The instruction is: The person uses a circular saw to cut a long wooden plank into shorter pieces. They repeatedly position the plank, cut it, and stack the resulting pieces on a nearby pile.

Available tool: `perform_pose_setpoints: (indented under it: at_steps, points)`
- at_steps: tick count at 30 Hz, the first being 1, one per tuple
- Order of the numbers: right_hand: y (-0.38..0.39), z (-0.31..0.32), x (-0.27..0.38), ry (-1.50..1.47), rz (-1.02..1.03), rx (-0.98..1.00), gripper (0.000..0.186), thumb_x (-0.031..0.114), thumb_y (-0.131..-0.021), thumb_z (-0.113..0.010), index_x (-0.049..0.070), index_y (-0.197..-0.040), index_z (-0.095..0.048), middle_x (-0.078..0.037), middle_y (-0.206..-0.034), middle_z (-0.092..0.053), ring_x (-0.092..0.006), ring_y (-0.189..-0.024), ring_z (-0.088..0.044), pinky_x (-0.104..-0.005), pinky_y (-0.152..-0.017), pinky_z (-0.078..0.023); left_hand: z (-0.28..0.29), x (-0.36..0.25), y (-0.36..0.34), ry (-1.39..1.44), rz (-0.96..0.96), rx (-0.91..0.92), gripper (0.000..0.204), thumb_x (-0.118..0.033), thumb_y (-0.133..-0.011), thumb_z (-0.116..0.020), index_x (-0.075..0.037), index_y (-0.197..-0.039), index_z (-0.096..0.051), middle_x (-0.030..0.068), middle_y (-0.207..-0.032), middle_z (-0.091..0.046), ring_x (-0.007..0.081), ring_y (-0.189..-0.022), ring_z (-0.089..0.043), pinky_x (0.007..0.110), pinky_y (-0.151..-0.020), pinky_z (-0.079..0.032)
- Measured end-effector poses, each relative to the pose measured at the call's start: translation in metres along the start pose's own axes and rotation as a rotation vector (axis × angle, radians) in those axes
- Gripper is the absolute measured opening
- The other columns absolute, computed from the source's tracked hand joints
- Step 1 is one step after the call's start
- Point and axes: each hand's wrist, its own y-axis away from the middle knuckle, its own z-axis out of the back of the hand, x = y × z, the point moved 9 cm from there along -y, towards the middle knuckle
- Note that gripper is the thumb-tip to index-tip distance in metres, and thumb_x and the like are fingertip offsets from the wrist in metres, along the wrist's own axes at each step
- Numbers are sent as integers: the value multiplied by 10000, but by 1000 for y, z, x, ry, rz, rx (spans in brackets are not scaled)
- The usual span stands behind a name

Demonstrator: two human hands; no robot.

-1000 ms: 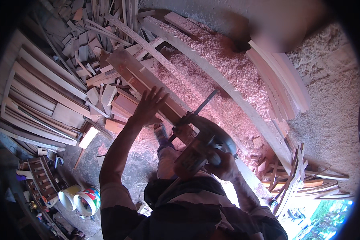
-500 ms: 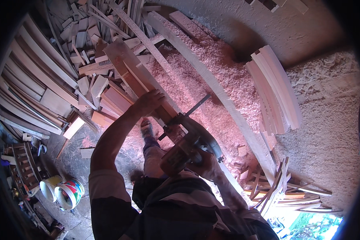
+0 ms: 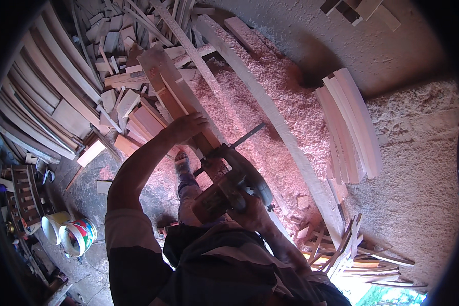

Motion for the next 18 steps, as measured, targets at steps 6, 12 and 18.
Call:
perform_pose_setpoints:
  at_steps: [6,12,18]
  points:
    - [-4,-2,-2,-1,-8,8,616,241,-799,-788,40,-1347,-588,-205,-1029,-737,-313,-994,-731,-414,-851,-559,-9,14,2,39,54,-5,937,-341,-581,-909,-53,-1367,-490,114,-1370,-536,312,-1326,-497,391,-1106,-459]
    - [-18,-3,14,-14,59,-49,609,231,-799,-786,39,-1345,-596,-219,-1032,-734,-327,-1004,-729,-414,-842,-560,-5,21,-1,72,-12,35,811,-195,-617,-867,-79,-1337,-513,86,-1344,-559,272,-1280,-543,381,-1081,-477]
    - [-31,-4,18,-24,13,-26,655,223,-778,-784,38,-1373,-580,-207,-962,-744,-299,-940,-746,-411,-799,-568,2,32,-1,-33,-17,72,779,-206,-614,-866,-102,-1310,-532,63,-1321,-574,249,-1270,-549,352,-1094,-454]
